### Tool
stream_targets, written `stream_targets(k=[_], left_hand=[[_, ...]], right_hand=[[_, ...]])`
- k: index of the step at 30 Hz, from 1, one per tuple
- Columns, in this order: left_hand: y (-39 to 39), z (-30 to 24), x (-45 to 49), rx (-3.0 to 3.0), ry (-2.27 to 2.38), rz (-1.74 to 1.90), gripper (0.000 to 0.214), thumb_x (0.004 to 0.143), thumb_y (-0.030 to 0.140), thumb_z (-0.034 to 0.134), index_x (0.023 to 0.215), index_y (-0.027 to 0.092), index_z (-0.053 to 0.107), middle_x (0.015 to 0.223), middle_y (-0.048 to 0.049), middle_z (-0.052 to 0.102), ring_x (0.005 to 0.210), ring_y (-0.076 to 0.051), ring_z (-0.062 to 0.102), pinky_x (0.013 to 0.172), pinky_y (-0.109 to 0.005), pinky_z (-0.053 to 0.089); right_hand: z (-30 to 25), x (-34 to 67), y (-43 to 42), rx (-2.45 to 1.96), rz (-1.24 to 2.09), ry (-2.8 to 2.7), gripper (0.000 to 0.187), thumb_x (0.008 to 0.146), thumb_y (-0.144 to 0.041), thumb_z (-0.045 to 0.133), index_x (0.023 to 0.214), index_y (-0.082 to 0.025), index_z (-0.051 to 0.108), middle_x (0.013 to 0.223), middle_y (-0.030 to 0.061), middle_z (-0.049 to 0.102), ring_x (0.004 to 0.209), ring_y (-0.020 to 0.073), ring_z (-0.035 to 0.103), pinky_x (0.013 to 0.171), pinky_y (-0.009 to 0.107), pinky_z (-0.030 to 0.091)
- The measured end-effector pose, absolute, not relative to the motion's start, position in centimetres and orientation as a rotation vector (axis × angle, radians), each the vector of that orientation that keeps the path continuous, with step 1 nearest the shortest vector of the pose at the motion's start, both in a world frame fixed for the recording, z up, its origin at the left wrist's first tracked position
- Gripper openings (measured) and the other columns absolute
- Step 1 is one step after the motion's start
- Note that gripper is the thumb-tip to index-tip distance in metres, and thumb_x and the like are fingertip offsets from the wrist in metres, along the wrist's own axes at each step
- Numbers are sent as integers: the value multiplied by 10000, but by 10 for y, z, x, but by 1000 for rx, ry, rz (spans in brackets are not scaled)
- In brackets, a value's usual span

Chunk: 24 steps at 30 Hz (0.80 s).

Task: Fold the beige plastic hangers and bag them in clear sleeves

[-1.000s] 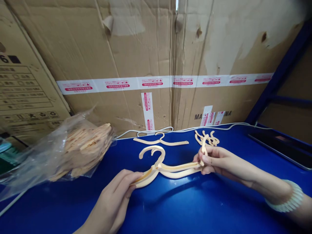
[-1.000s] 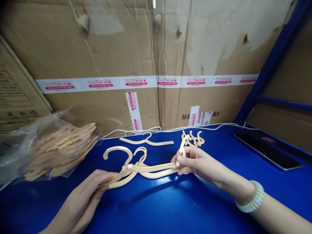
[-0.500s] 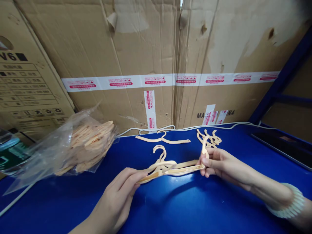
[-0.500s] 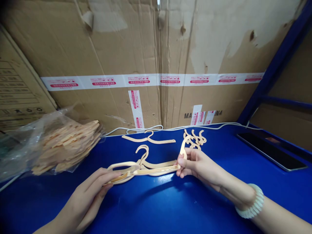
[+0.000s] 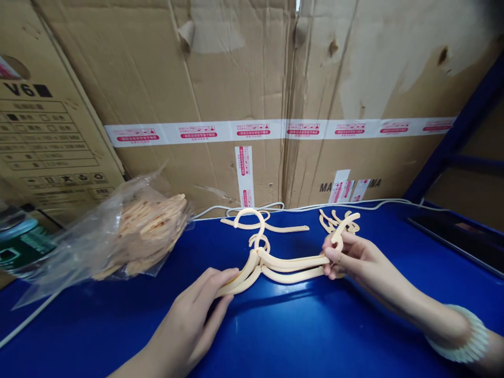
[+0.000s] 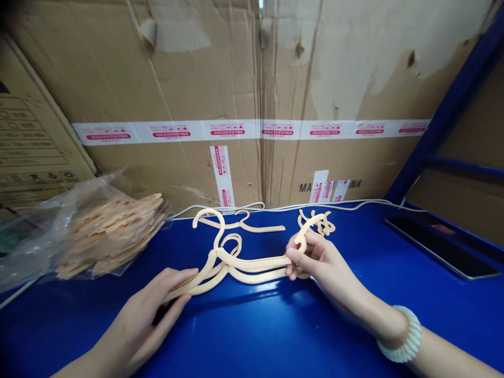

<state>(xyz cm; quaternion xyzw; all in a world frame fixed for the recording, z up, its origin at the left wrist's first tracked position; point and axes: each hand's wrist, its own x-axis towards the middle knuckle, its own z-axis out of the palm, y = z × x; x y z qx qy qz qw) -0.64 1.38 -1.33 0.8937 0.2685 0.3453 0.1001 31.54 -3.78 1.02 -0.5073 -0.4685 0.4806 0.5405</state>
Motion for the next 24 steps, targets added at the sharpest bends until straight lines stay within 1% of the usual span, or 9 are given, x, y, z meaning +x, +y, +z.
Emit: stream_targets(k=[3,5,7,10,13,15,17,19,24], left_hand=[[14,-12,-7,2644,863,1025,278,988,154,459,1253,218,516,973,-52,641,832,-169,661,749,-256,539],[13,-9,-7,2633,902,1039,215,983,162,460,1179,208,537,921,-34,625,782,-161,645,714,-251,524],[12,-7,-7,2643,937,1052,159,973,160,455,1095,198,550,874,-24,611,750,-168,618,696,-273,506],[10,-4,-5,2722,951,995,131,948,136,437,970,192,553,834,-32,595,745,-203,564,692,-334,469],[9,-3,-4,2787,965,863,130,906,116,440,903,194,544,848,-47,585,770,-232,530,713,-386,436],[8,-3,-3,2814,969,821,127,881,116,458,934,193,544,900,-60,591,814,-253,530,742,-417,420],[7,-3,-3,2846,947,818,153,869,117,474,982,193,542,939,-67,598,850,-268,533,762,-434,403],[6,-3,-3,2874,898,827,165,873,106,471,994,194,541,934,-64,602,846,-265,532,756,-424,388],[8,-7,-2,2855,742,888,157,912,64,460,916,194,548,844,-34,604,762,-219,516,707,-370,355]], right_hand=[[13,317,-37,-1200,1045,-1080,402,704,-508,824,958,-227,690,839,40,692,708,179,627,659,317,501],[18,321,-36,-1206,958,-1028,386,684,-534,815,903,-230,722,901,53,682,778,201,617,691,329,502],[23,329,-33,-1201,885,-960,356,684,-558,778,771,-220,710,823,56,649,746,214,600,649,340,501],[27,342,-29,-1161,773,-871,337,723,-521,709,599,-226,604,680,31,552,652,195,544,590,337,486],[28,350,-27,-1116,639,-847,318,762,-440,671,547,-237,553,628,8,478,645,178,489,636,327,471],[28,350,-29,-1105,590,-878,298,783,-404,664,548,-241,582,639,18,491,672,187,482,665,331,455],[31,347,-34,-1158,561,-1054,284,821,-401,651,586,-245,625,666,31,535,697,202,499,666,337,438],[35,340,-40,-1260,542,-1407,250,855,-391,642,652,-246,649,691,30,582,684,201,524,645,332,428],[37,325,-46,-1359,455,-2305,88,845,-296,692,802,-230,651,755,23,645,713,187,565,639,300,423]])
